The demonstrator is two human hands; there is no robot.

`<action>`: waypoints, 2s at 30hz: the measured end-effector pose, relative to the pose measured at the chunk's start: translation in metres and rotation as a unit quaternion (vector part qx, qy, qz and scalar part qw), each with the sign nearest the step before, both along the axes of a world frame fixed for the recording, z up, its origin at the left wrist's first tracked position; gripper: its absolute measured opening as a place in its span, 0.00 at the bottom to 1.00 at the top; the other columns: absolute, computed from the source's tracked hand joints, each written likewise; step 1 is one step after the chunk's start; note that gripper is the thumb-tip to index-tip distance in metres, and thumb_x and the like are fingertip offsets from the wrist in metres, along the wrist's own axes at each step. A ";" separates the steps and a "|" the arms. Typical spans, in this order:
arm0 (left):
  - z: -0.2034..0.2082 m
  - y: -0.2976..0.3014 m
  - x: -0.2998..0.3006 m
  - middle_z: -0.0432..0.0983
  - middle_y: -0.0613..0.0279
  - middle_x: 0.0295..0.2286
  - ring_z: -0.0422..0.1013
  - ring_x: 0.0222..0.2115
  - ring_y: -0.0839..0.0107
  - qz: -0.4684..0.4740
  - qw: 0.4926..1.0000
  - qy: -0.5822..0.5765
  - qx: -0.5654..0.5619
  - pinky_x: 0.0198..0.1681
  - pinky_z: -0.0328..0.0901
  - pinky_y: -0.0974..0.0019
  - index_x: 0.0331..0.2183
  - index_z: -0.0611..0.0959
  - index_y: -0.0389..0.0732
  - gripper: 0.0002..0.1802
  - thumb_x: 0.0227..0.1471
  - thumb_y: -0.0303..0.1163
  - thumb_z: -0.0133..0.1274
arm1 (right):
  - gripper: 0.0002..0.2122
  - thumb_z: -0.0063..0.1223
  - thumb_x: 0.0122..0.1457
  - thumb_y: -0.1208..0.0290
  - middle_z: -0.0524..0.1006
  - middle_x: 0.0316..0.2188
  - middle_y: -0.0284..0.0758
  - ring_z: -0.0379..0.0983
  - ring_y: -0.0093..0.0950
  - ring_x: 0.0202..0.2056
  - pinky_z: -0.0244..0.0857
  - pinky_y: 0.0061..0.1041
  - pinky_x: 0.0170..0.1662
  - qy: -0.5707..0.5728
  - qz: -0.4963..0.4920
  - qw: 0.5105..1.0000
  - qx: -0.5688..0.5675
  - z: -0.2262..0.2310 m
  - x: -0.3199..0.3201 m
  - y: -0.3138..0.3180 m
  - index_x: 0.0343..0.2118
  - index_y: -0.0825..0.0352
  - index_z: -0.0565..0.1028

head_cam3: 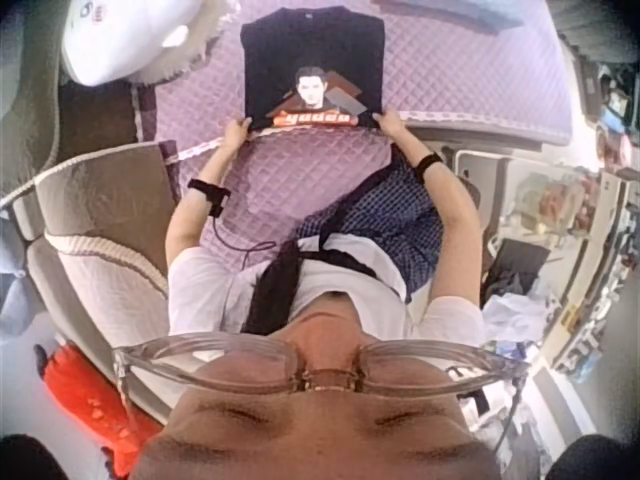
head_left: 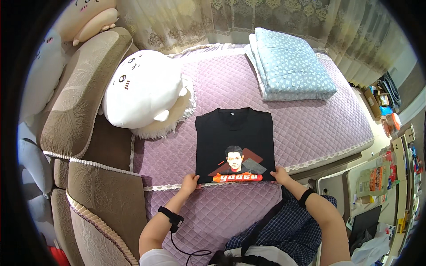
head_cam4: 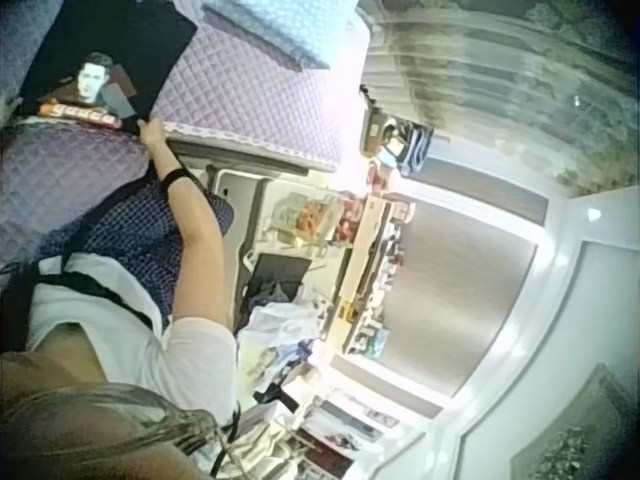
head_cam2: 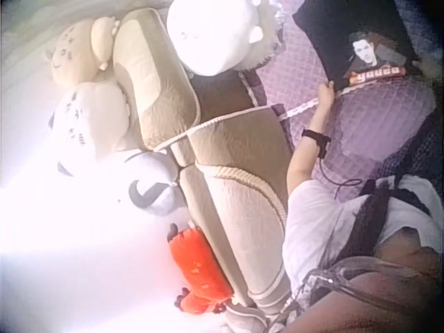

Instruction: Folding a black t-shirt on a bed.

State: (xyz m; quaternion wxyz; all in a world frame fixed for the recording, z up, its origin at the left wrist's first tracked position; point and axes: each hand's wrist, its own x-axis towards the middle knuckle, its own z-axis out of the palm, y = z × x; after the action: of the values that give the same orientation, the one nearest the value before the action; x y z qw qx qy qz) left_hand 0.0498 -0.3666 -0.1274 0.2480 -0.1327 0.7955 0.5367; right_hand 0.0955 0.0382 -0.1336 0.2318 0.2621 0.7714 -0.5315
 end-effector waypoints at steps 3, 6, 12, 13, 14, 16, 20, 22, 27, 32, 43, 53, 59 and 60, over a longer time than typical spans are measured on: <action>0.008 0.003 0.005 0.71 0.57 0.17 0.67 0.11 0.74 -0.081 0.992 0.046 -0.089 0.14 0.64 0.72 0.30 0.73 0.30 0.13 0.52 0.32 0.43 | 0.12 0.46 0.53 0.69 0.73 0.23 0.46 0.70 0.27 0.12 0.67 0.24 0.20 -0.007 0.001 1.000 -0.007 0.004 0.006 0.004 0.33 0.76 0.68; 0.024 0.006 0.010 0.72 0.56 0.22 0.69 0.16 0.72 -0.109 0.987 -0.015 -0.119 0.20 0.66 0.70 0.36 0.72 0.32 0.12 0.50 0.29 0.44 | 0.13 0.47 0.52 0.69 0.73 0.24 0.44 0.72 0.32 0.18 0.67 0.28 0.25 -0.020 0.076 0.994 0.077 0.020 0.007 -0.001 0.35 0.75 0.67; 0.072 0.057 -0.008 0.63 0.49 0.43 0.60 0.45 0.59 -0.201 0.834 0.408 -0.313 0.48 0.55 0.57 0.44 0.67 0.37 0.21 0.45 0.28 0.46 | 0.17 0.52 0.45 0.73 0.70 0.28 0.40 0.67 0.39 0.34 0.61 0.33 0.38 0.343 0.139 0.862 0.348 0.066 -0.013 -0.023 0.39 0.70 0.66; 0.072 0.068 -0.015 0.60 0.51 0.46 0.57 0.48 0.59 -0.264 0.798 0.441 -0.315 0.51 0.52 0.58 0.46 0.65 0.37 0.24 0.45 0.30 0.47 | 0.17 0.52 0.44 0.73 0.69 0.32 0.40 0.66 0.38 0.37 0.61 0.32 0.40 0.382 0.168 0.846 0.331 0.073 -0.021 -0.033 0.39 0.70 0.66; 0.072 0.079 -0.022 0.57 0.53 0.49 0.53 0.51 0.60 -0.324 0.757 0.472 -0.315 0.54 0.48 0.58 0.48 0.64 0.38 0.26 0.45 0.32 0.47 | 0.18 0.52 0.43 0.74 0.69 0.37 0.40 0.65 0.38 0.40 0.60 0.31 0.43 0.421 0.197 0.828 0.314 0.076 -0.028 -0.045 0.40 0.70 0.66; 0.062 0.102 -0.039 0.53 0.56 0.52 0.48 0.54 0.61 -0.364 0.725 0.481 -0.333 0.56 0.43 0.58 0.51 0.61 0.38 0.30 0.46 0.38 0.46 | 0.20 0.51 0.45 0.71 0.66 0.43 0.40 0.62 0.37 0.45 0.56 0.31 0.48 0.467 0.249 0.793 0.301 0.069 -0.046 -0.064 0.43 0.70 0.65; 0.044 0.117 -0.076 0.51 0.57 0.53 0.46 0.55 0.62 -0.401 0.691 0.494 -0.345 0.57 0.41 0.58 0.52 0.60 0.40 0.33 0.47 0.48 0.43 | 0.23 0.46 0.50 0.64 0.59 0.52 0.37 0.53 0.32 0.54 0.46 0.34 0.55 0.468 0.329 0.741 0.351 0.052 -0.072 -0.085 0.49 0.67 0.62; 0.030 0.117 -0.084 0.49 0.57 0.54 0.45 0.55 0.62 -0.410 0.694 0.482 -0.343 0.57 0.40 0.57 0.52 0.59 0.40 0.35 0.47 0.51 0.42 | 0.25 0.44 0.51 0.59 0.56 0.54 0.36 0.49 0.31 0.56 0.42 0.33 0.57 0.439 0.341 0.740 0.379 0.032 -0.083 -0.077 0.51 0.64 0.60; 0.024 0.106 -0.102 0.47 0.56 0.55 0.44 0.56 0.60 -0.396 0.722 0.454 -0.341 0.57 0.39 0.56 0.53 0.58 0.43 0.36 0.48 0.52 0.41 | 0.29 0.40 0.52 0.50 0.54 0.55 0.36 0.47 0.31 0.57 0.41 0.34 0.57 0.397 0.276 0.777 0.403 0.017 -0.095 -0.004 0.53 0.65 0.57; 0.016 0.097 -0.152 0.46 0.55 0.55 0.43 0.56 0.59 -0.316 0.754 0.411 -0.403 0.57 0.39 0.58 0.54 0.56 0.42 0.35 0.49 0.50 0.40 | 0.27 0.40 0.53 0.53 0.56 0.54 0.38 0.50 0.31 0.56 0.43 0.34 0.56 0.368 0.231 0.779 0.452 0.016 -0.113 0.026 0.51 0.68 0.59; 0.016 0.137 -0.180 0.45 0.56 0.55 0.42 0.56 0.62 -0.458 0.680 0.461 -0.340 0.57 0.39 0.58 0.54 0.56 0.47 0.34 0.49 0.51 0.41 | 0.27 0.45 0.51 0.55 0.57 0.54 0.34 0.49 0.30 0.56 0.41 0.33 0.58 0.454 0.380 0.722 0.357 0.016 -0.177 -0.014 0.52 0.62 0.59; 0.002 0.139 -0.214 0.46 0.62 0.55 0.42 0.56 0.61 -0.362 0.713 0.456 -0.391 0.57 0.39 0.54 0.54 0.57 0.51 0.30 0.51 0.51 0.37 | 0.28 0.40 0.53 0.51 0.55 0.55 0.36 0.48 0.32 0.56 0.44 0.36 0.56 0.205 0.221 0.853 0.426 0.027 -0.181 0.058 0.52 0.65 0.57; 0.015 0.158 -0.165 0.44 0.54 0.55 0.41 0.56 0.57 -0.369 0.719 0.470 -0.354 0.57 0.37 0.53 0.54 0.57 0.48 0.31 0.49 0.46 0.42 | 0.28 0.46 0.51 0.56 0.56 0.54 0.39 0.51 0.36 0.55 0.45 0.34 0.56 0.379 0.190 0.848 0.317 0.027 -0.117 0.055 0.52 0.67 0.57; 0.028 0.162 -0.149 0.44 0.53 0.55 0.41 0.56 0.56 -0.397 0.719 0.472 -0.321 0.57 0.37 0.53 0.53 0.58 0.48 0.31 0.48 0.46 0.43 | 0.28 0.47 0.50 0.56 0.56 0.54 0.39 0.50 0.36 0.55 0.45 0.34 0.56 0.447 0.225 0.804 0.321 0.034 -0.107 0.053 0.52 0.67 0.57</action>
State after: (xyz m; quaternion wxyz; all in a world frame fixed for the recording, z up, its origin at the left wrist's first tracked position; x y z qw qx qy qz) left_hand -0.0990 -0.2048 -0.0992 -0.0267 0.3944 0.9137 0.0943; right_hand -0.0118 0.0915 -0.0993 -0.1232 -0.1261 0.9534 -0.2449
